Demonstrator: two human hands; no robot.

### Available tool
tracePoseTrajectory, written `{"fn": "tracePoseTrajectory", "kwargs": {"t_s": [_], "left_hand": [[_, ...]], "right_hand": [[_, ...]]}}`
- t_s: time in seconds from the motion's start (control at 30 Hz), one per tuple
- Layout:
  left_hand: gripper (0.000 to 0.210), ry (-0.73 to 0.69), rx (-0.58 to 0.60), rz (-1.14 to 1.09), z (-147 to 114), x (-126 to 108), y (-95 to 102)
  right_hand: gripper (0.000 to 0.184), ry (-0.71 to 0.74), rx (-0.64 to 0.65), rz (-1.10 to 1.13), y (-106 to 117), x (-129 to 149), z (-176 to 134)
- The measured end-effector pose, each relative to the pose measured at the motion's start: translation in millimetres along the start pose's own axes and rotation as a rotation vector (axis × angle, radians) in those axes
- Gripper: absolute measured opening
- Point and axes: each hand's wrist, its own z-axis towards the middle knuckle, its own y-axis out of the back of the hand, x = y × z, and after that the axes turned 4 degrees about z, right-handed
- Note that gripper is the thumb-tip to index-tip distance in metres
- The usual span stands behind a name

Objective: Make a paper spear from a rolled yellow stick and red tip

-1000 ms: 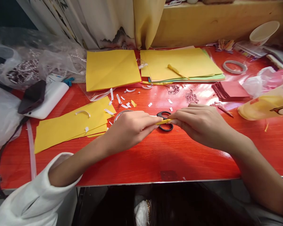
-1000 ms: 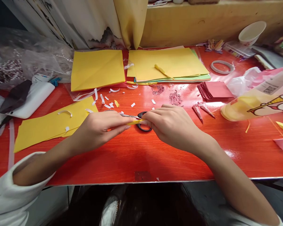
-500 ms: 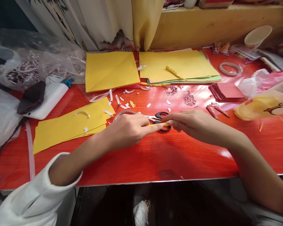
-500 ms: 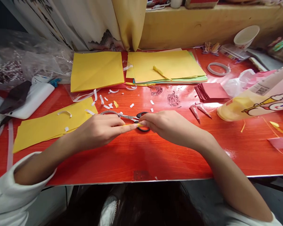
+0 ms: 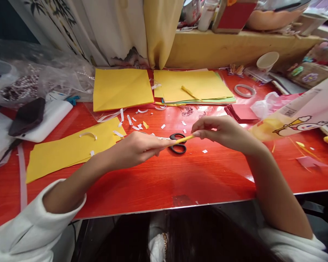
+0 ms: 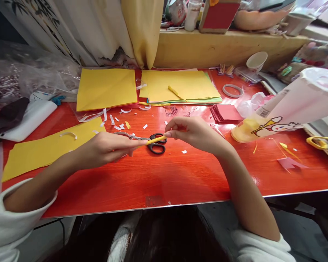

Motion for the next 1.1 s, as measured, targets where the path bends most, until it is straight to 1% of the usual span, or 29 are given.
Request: {"fn": "tracePoseTrajectory", "kwargs": {"t_s": [0.03, 0.1, 0.2, 0.27, 0.3, 0.37, 0.43, 0.5, 0.57, 0.63, 0.67, 0.7, 0.73, 0.8, 0.9, 1.0, 1.1], "left_hand": [[0.039, 0.002, 0.003, 0.008, 0, 0, 0.1], [0.036, 0.068, 0.036, -0.012, 0, 0, 3.8], [0.034, 0.262, 0.132, -0.097, -1, 2, 16.8], [0.032, 0.377, 0.157, -0.142, -2, 5, 26.3], [0.029, 0.432, 0.143, -0.178, -3, 6, 29.8], [0.027, 0.538, 0.075, -0.297, -2, 8, 33.0], [0.027, 0.595, 0.017, -0.456, 0, 6, 30.7], [0.028, 0.586, 0.013, -0.6, 3, 0, 24.5], [0.03, 0.574, 0.029, -0.701, 6, -10, 17.4], [0.03, 0.573, 0.059, -0.777, 9, -21, 12.4], [0.028, 0.578, 0.092, -0.811, 11, -26, 11.3], [0.026, 0.585, 0.112, -0.833, 11, -29, 11.1], [0.026, 0.593, 0.134, -0.836, 11, -31, 12.0], [0.028, 0.622, 0.15, -0.793, 10, -32, 15.8], [0.029, 0.661, 0.105, -0.725, 4, -26, 23.3], [0.033, 0.665, 0.041, -0.637, -2, -19, 28.5], [0.035, 0.673, 0.012, -0.54, -6, -12, 31.1]], "right_hand": [[0.017, 0.003, 0.0, 0.003, -1, -1, 2], [0.02, 0.011, -0.012, 0.042, -3, -5, 4], [0.025, -0.026, -0.137, 0.148, -1, -14, 7], [0.023, -0.071, -0.265, 0.301, 3, -22, 8], [0.021, -0.075, -0.325, 0.399, 5, -26, 9], [0.017, -0.054, -0.418, 0.61, 9, -33, 10], [0.021, -0.029, -0.441, 0.804, 9, -35, 12], [0.024, -0.003, -0.414, 0.964, 3, -32, 14], [0.023, -0.01, -0.307, 1.064, -5, -26, 15], [0.02, -0.037, -0.212, 1.074, -11, -19, 16], [0.018, -0.04, -0.223, 1.076, -12, -17, 16], [0.017, -0.05, -0.273, 1.095, -12, -17, 16], [0.016, -0.052, -0.361, 1.127, -10, -18, 16], [0.016, -0.035, -0.49, 1.142, -3, -26, 16], [0.014, -0.028, -0.635, 1.153, 7, -43, 18], [0.014, -0.047, -0.678, 1.177, 7, -54, 22], [0.016, -0.06, -0.691, 1.209, 1, -55, 24]]}}
